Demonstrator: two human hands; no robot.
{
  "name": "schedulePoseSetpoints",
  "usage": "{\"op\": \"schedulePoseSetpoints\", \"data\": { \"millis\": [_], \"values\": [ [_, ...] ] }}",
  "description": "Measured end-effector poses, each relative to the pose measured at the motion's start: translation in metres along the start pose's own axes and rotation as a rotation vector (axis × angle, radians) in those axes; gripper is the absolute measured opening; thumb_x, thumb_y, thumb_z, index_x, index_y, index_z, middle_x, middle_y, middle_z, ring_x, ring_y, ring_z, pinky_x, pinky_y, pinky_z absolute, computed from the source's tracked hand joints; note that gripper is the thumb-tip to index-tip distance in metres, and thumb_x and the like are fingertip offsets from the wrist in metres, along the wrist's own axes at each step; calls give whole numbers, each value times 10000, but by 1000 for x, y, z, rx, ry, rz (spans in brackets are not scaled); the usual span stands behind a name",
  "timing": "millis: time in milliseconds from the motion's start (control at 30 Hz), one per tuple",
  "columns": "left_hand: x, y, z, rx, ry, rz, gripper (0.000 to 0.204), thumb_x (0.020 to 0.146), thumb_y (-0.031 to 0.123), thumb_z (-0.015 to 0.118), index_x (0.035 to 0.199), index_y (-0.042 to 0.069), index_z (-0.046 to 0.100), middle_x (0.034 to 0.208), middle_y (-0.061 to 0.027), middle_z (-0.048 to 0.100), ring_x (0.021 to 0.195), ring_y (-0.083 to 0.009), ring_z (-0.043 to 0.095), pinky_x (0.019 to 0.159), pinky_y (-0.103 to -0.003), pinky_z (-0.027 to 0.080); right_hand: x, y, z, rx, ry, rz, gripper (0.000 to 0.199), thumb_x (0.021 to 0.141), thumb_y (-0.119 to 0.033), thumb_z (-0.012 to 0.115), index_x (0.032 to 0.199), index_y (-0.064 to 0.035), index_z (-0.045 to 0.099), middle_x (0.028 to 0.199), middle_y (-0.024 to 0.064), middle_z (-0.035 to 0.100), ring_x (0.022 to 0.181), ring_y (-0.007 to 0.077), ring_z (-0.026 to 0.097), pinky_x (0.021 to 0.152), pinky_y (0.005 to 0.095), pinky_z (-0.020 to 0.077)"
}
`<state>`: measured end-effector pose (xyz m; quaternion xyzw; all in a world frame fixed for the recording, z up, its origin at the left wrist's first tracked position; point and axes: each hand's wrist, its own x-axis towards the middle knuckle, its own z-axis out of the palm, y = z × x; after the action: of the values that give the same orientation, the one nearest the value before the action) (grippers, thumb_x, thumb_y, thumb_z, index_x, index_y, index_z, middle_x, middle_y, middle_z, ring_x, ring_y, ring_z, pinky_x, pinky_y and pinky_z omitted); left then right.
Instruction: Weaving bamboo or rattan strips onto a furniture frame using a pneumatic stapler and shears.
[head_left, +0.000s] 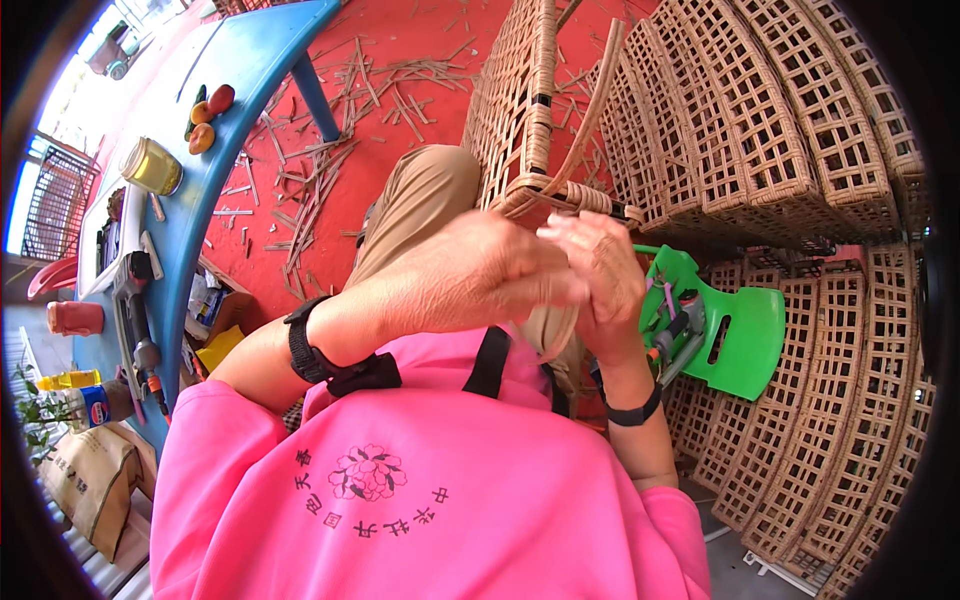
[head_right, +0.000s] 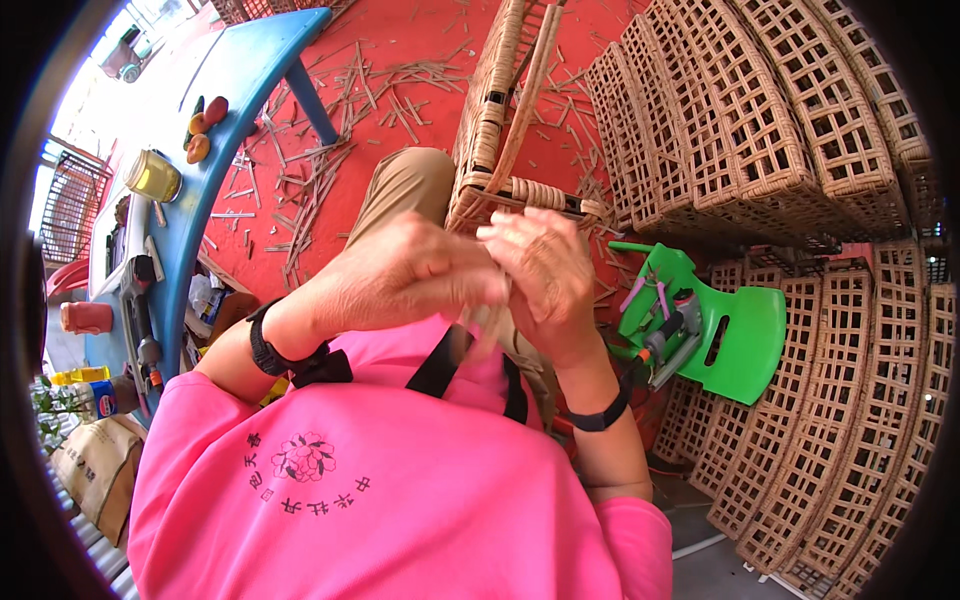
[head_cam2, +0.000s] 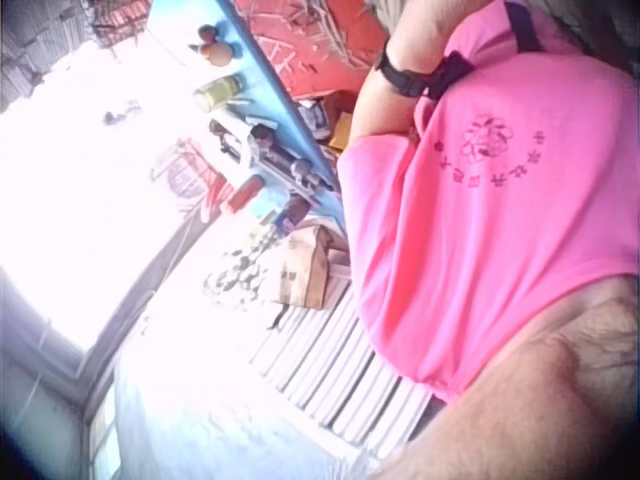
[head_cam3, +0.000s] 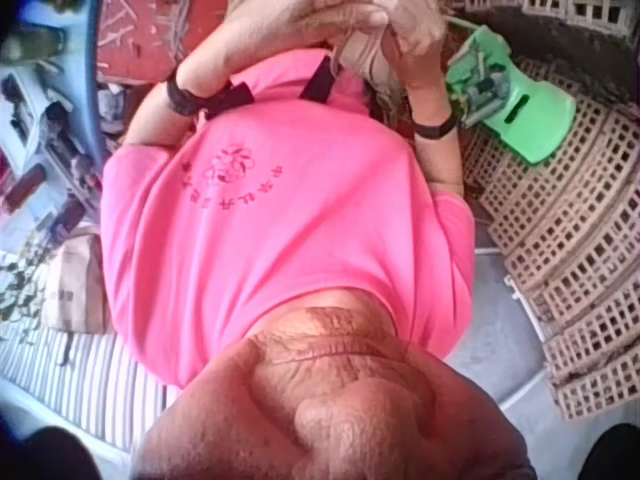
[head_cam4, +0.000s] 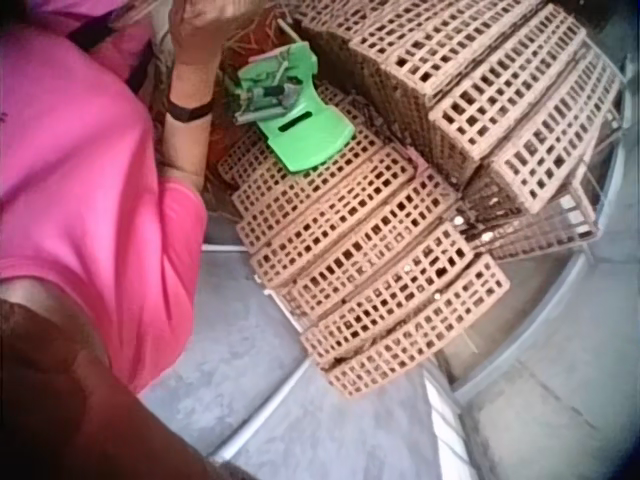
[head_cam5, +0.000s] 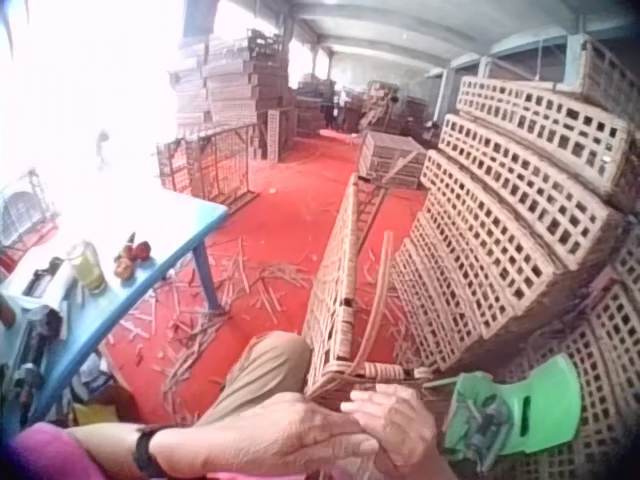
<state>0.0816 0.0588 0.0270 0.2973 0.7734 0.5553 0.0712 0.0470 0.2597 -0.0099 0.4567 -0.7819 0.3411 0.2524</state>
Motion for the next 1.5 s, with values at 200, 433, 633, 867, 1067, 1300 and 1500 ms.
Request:
{"op": "schedulePoseSetpoints", "data": {
  "millis": [200, 433, 633, 867, 1067, 1300, 1500],
  "values": [
    [32, -11, -20, 582, 318, 301, 117, 920, 147, 615, 977, 64, 675, 918, -54, 675, 913, -243, 624, 862, -360, 442, -10, -12, -4, 311, -10, 135, 183, 940, -217, 647, 1005, -49, 683, 918, 112, 693, 906, 317, 672, 924, 438, 503],
    [55, -35, -20, 1051, 74, 321, 127, 878, 196, 626, 967, 123, 679, 1040, -23, 619, 1119, -211, 553, 987, -414, 374, -22, -25, 7, 887, 26, 505, 295, 1019, -251, 579, 1055, 28, 667, 673, 20, 593, 589, 71, 534, 563, 230, 435],
    [59, -34, -23, 807, 112, 230, 208, 880, 250, 653, 946, 53, 672, 973, -58, 627, 1080, -264, 558, 985, -412, 374, -30, -27, 13, 1007, -70, 649, 261, 1008, -231, 603, 996, 13, 694, 686, 15, 602, 593, 64, 535, 562, 222, 439],
    [60, -38, -12, 828, 193, 273, 227, 884, 264, 665, 960, 51, 683, 998, -64, 646, 1071, -260, 566, 988, -415, 370, -37, -32, 20, 850, -11, 494, 251, 1012, -223, 591, 947, -9, 704, 818, 37, 684, 643, 83, 558, 591, 236, 457],
    [63, -43, -26, 741, 151, 276, 233, 873, 263, 685, 960, 48, 705, 1011, -81, 656, 1078, -271, 568, 999, -413, 366, -41, -48, 8, 1093, -22, 608, 261, 1009, -229, 583, 1013, 4, 700, 811, 48, 665, 700, 109, 604, 660, 247, 484],
    [62, -49, -32, 665, 83, 223, 262, 917, 279, 646, 996, 40, 717, 1097, -98, 676, 1166, -266, 564, 1085, -409, 324, -32, -44, -85, 1222, 284, 291, 255, 964, -192, 496, 815, -20, 611, 755, 142, 667, 616, 294, 632, 720, 486, 489],
    [69, -52, -47, 658, -58, 241, 331, 987, 324, 563, 1010, 27, 707, 1115, -123, 681, 1206, -265, 553, 1132, -423, 269, -33, -53, -127, 1273, 744, 200, 165, 1042, -248, 505, 1070, -88, 536, 574, 23, 494, 388, 184, 412, 402, 355, 384]
  ]
}}
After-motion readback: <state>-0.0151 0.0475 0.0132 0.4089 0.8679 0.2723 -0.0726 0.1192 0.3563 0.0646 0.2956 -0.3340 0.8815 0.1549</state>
